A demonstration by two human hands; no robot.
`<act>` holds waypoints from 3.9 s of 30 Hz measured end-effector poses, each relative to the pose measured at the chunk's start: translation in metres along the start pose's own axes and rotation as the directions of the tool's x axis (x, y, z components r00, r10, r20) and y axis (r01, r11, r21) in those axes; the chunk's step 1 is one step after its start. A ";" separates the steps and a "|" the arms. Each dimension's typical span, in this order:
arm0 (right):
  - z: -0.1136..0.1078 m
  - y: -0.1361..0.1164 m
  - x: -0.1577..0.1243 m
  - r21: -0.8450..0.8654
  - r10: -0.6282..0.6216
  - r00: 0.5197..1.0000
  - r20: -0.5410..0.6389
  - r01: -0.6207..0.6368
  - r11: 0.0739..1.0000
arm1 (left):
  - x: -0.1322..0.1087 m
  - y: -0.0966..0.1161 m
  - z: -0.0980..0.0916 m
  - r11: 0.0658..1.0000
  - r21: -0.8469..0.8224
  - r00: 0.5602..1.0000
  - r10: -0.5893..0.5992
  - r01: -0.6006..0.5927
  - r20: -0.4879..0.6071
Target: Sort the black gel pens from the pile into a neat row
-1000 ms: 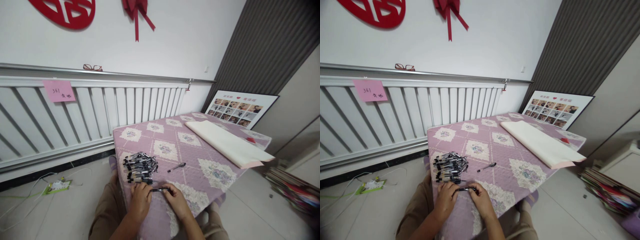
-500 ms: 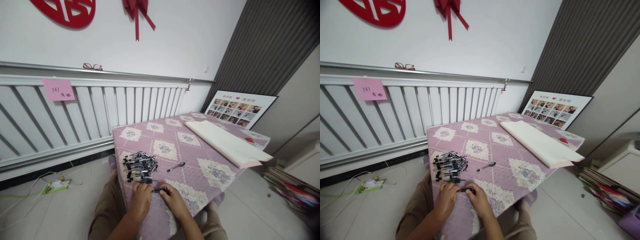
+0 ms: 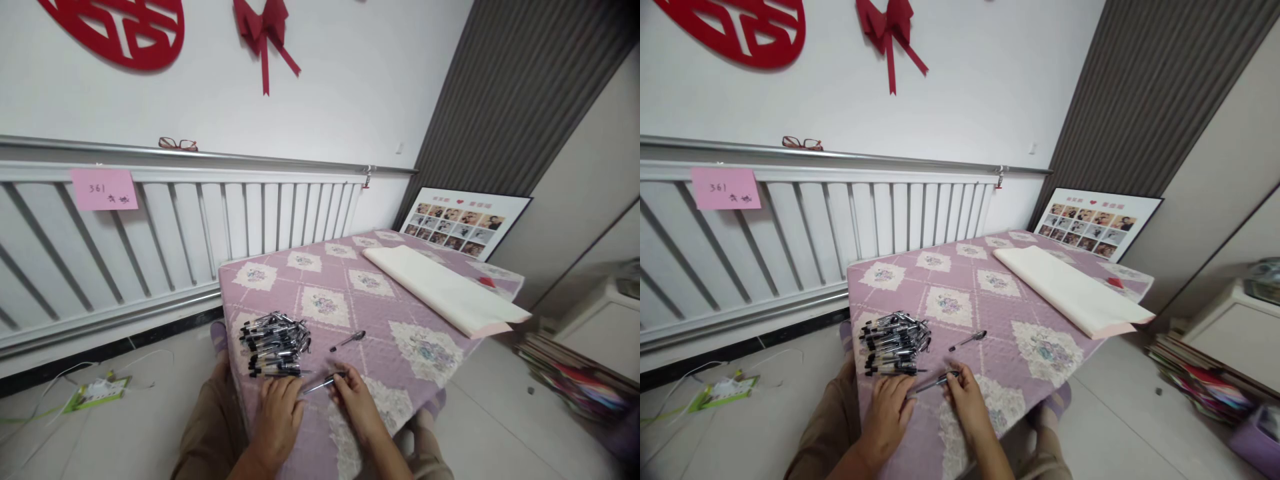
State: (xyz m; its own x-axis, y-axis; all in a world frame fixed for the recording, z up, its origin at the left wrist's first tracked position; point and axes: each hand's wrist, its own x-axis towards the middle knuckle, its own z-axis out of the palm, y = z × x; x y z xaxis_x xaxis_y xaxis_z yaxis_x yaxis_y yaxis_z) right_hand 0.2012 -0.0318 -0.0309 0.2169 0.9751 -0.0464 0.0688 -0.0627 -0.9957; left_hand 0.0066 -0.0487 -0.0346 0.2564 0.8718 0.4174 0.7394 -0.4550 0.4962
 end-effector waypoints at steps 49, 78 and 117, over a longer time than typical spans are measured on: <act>-0.098 0.002 0.105 -0.615 -0.211 0.902 -0.377 -0.073 0.785 | 0.012 -0.020 0.013 0.998 0.001 0.993 0.059 -0.060 0.104; 0.027 -0.007 0.020 -0.655 -0.398 0.915 0.073 0.344 0.672 | 0.024 -0.015 -0.016 0.974 0.171 0.979 -0.170 0.150 0.110; 0.039 0.011 0.010 -0.456 -0.396 0.898 -0.191 0.276 0.846 | 0.022 -0.019 -0.013 0.981 0.175 0.978 -0.117 0.087 0.170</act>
State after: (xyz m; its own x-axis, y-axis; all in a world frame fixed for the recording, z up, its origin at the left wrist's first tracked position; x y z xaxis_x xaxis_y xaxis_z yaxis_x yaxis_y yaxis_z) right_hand 0.1665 -0.0144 -0.0453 0.3534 0.8602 0.3676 0.5618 0.1190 -0.8187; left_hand -0.0100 -0.0231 -0.0256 0.2705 0.9371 0.2205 0.8563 -0.3389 0.3898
